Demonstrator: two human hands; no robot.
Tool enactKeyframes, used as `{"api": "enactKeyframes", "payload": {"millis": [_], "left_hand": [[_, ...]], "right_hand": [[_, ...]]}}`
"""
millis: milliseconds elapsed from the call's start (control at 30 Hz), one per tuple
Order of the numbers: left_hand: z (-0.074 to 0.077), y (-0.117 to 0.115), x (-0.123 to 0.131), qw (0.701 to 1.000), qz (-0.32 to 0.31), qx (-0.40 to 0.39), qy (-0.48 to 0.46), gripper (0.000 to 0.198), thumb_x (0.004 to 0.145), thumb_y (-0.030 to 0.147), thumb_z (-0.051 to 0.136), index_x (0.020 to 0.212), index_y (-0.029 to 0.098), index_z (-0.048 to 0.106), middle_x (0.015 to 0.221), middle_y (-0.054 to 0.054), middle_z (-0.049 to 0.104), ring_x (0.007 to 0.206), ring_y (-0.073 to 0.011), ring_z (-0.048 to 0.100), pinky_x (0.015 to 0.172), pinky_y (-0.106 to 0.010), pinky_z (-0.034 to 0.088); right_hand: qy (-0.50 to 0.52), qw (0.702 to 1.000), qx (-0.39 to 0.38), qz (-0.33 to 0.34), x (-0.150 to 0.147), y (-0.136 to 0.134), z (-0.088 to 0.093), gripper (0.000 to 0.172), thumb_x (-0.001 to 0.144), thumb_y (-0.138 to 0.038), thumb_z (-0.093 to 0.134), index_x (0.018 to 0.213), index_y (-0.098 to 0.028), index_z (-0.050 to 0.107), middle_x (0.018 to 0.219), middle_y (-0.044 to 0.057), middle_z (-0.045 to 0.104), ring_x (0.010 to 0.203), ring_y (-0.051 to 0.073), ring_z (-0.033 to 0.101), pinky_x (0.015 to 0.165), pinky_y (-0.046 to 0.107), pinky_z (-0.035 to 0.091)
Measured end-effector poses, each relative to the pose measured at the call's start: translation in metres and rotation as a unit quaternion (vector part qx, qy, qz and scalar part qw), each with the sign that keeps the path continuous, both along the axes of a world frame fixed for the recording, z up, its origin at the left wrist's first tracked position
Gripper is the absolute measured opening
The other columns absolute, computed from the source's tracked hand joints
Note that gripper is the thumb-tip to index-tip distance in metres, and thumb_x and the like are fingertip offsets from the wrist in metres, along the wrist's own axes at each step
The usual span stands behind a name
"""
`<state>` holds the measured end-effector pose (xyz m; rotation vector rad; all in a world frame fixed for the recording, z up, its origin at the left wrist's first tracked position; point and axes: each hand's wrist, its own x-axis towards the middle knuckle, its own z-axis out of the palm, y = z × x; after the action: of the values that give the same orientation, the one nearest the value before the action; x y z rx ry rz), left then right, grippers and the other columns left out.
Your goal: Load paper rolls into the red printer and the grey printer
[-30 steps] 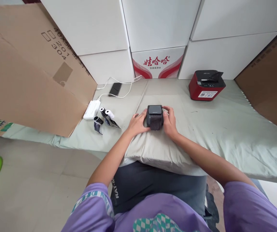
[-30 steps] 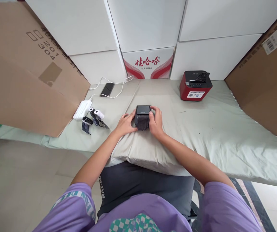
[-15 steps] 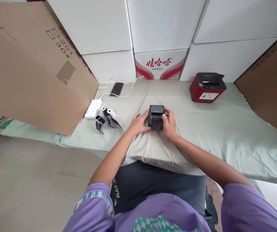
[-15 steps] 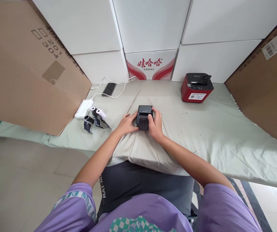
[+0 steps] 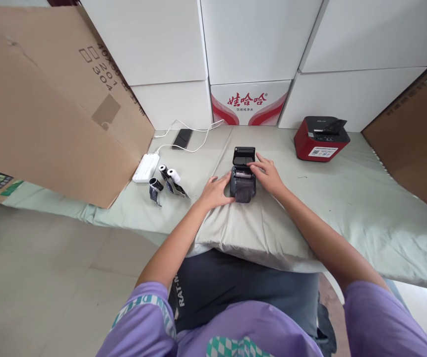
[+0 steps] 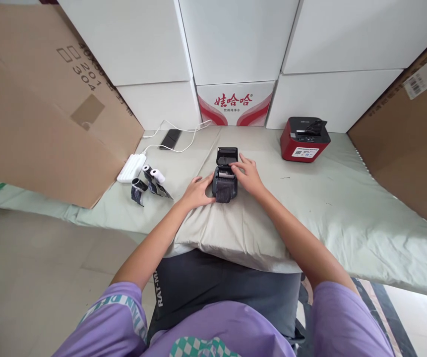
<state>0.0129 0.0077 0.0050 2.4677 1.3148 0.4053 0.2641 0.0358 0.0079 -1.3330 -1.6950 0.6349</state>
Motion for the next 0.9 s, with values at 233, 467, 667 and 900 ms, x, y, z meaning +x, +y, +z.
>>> {"api": "enactKeyframes", "payload": {"millis": [233, 467, 667, 900], "left_hand": [[-0.004, 0.002, -0.002, 1.0, -0.004, 0.008, -0.01, 0.103, 0.081, 0.046, 0.076, 0.169, 0.026, 0.028, 0.168, -0.01, 0.047, 0.152, -0.0269, 0.051, 0.132, -0.047, 0.028], [-0.002, 0.001, 0.0, 1.0, 0.003, 0.007, -0.012, 0.103, 0.079, 0.043, 0.077, 0.169, 0.027, 0.029, 0.167, -0.009, 0.049, 0.15, -0.0265, 0.054, 0.131, -0.046, 0.029], [-0.002, 0.001, -0.001, 1.0, -0.003, -0.002, -0.027, 0.1, 0.081, 0.057, 0.079, 0.166, 0.025, 0.036, 0.165, -0.01, 0.051, 0.149, -0.0294, 0.053, 0.13, -0.047, 0.028], [-0.003, 0.003, 0.0, 1.0, -0.013, -0.011, -0.022, 0.11, 0.082, 0.069, 0.076, 0.169, 0.022, 0.028, 0.17, -0.014, 0.043, 0.155, -0.0319, 0.046, 0.131, -0.051, 0.025]], "right_hand": [[-0.158, 0.983, -0.096, -0.017, -0.013, 0.028, 0.015, 0.04, 0.053, -0.056, 0.099, 0.076, -0.026, 0.085, 0.132, 0.016, 0.07, 0.141, 0.054, 0.035, 0.117, 0.076, 0.036], [-0.145, 0.987, -0.065, -0.015, -0.013, 0.039, 0.02, 0.026, 0.053, -0.03, 0.098, 0.073, -0.023, 0.083, 0.092, 0.013, 0.071, 0.131, 0.05, 0.053, 0.116, 0.071, 0.037], [-0.014, 0.996, 0.064, 0.052, -0.009, 0.009, 0.072, 0.041, 0.072, -0.054, 0.091, 0.097, -0.026, 0.076, 0.105, 0.008, 0.073, 0.119, 0.039, 0.065, 0.11, 0.064, 0.049], [0.046, 0.989, 0.107, 0.086, -0.105, 0.022, 0.122, 0.047, 0.096, -0.058, 0.068, 0.126, -0.023, 0.064, 0.113, 0.006, 0.069, 0.107, 0.026, 0.069, 0.096, 0.043, 0.059]]}}
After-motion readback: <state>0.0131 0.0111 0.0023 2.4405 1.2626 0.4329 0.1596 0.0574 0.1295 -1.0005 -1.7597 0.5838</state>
